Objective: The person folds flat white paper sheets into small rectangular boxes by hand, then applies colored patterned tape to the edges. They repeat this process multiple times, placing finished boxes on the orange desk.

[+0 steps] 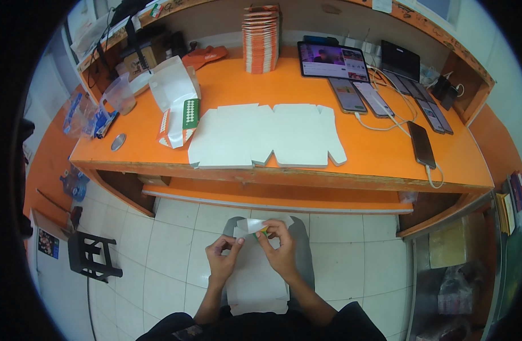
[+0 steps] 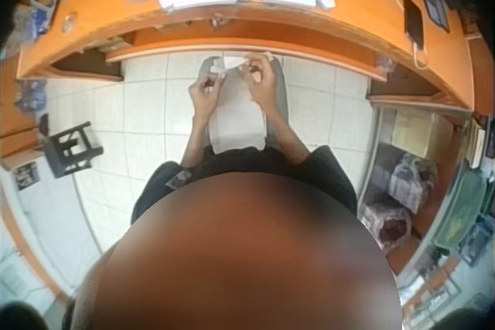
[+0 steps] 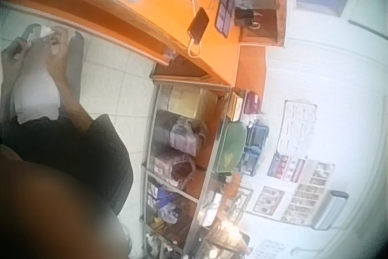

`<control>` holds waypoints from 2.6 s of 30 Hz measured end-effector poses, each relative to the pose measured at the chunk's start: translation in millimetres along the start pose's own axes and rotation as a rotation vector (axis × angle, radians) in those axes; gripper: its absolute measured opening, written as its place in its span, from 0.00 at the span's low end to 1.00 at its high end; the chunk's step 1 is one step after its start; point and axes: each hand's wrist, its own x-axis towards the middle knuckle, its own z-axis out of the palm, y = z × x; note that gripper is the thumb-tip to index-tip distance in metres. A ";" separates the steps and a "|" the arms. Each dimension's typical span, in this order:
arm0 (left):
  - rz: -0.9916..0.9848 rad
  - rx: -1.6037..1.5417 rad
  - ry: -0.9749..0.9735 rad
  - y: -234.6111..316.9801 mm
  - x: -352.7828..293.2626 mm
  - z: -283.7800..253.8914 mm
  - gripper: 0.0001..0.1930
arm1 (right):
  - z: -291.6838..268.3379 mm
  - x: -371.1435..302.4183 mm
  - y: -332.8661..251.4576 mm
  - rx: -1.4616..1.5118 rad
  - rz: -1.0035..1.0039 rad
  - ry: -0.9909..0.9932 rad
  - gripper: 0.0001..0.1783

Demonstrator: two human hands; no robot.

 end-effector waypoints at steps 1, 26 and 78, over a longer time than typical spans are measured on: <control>0.009 0.003 0.004 5.7 0.8 -0.6 0.08 | 1.2 -0.8 -1.5 0.069 -0.031 0.024 0.09; 0.110 0.044 -0.175 37.0 -0.5 -6.5 0.04 | 4.2 -24.5 -13.4 0.253 0.190 -0.027 0.07; 0.007 -0.513 -0.315 49.0 -14.7 0.0 0.26 | -6.2 -21.2 -36.7 0.678 0.318 -0.321 0.10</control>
